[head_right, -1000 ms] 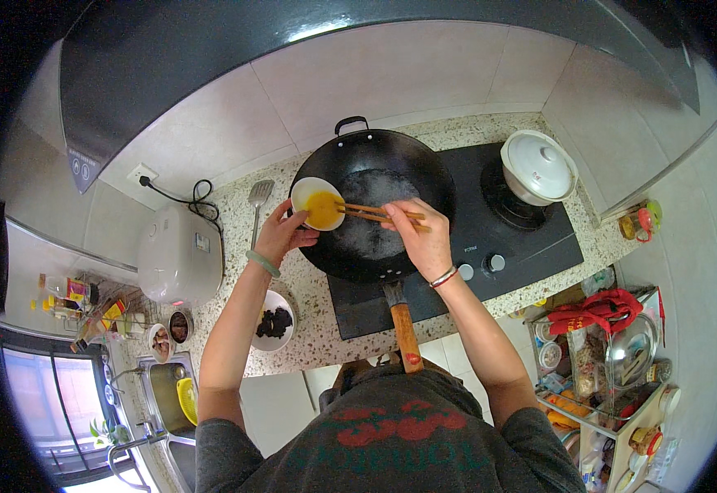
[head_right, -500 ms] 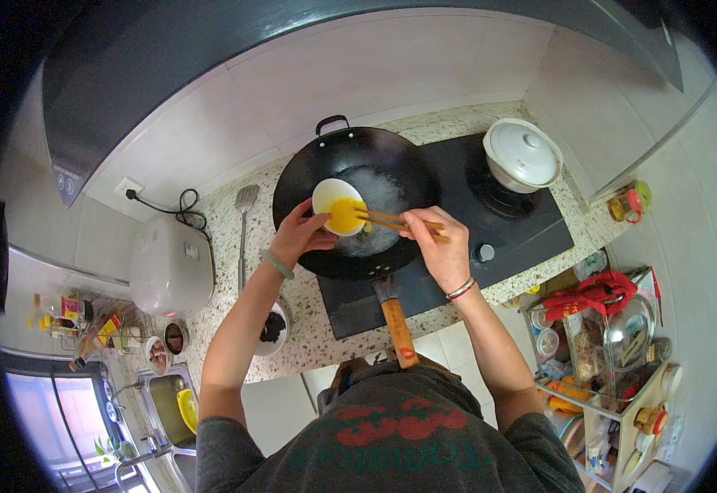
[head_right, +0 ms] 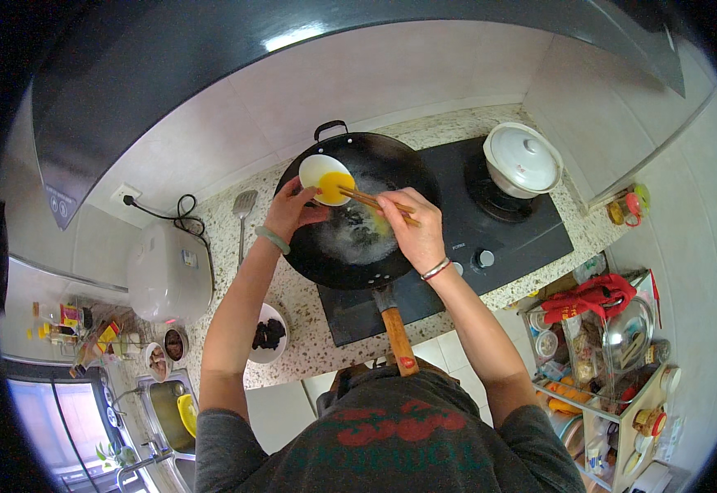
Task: The person pours beaten eggs from a bowl into a hot wok and scrambles them with a ladle. After the eggs are cooked, the person transfers them from the wok into a bowl containing other ingredients.
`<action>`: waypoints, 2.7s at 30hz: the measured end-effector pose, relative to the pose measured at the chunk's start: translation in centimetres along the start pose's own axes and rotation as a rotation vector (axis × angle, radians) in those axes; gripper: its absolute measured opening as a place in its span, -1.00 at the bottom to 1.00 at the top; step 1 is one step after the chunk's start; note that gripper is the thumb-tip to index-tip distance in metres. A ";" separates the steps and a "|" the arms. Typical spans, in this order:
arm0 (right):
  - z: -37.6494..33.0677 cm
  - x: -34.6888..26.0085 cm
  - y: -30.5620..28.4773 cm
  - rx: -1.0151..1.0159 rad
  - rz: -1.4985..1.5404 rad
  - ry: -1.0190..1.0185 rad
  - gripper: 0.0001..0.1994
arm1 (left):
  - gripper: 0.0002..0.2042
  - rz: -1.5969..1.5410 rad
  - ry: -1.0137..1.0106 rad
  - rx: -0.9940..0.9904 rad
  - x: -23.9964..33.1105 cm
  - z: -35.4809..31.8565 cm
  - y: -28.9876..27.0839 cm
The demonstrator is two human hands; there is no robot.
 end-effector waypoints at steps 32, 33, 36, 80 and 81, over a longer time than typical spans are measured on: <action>-5.5 -2.9 -4.0 -0.083 -0.072 0.102 -0.83 | -0.46 0.254 0.018 -0.156 -1.3 -5.5 2.2; -5.5 -2.9 -4.2 -0.073 -0.073 0.101 -0.83 | -0.45 0.258 0.035 -0.161 -1.5 -5.0 2.5; -5.0 -2.2 -4.4 -0.026 -0.050 0.076 -0.84 | -0.46 0.250 0.029 -0.143 -1.9 -3.3 2.9; -0.8 -1.4 1.3 -0.091 -0.033 -0.116 -0.90 | -0.25 1.257 0.666 0.042 3.0 -3.7 1.2; -0.8 -1.6 1.1 -0.089 -0.033 -0.117 -0.90 | -0.24 1.282 0.680 0.035 3.3 -4.1 1.5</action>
Point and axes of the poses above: each hand's wrist, its own z-axis towards the middle knuckle, its own y-axis out of the palm, x = y × z, the point moved 3 cm from there along z, towards the middle knuckle, and after that the axes turned 8 degrees about y, right-handed, at the moved point
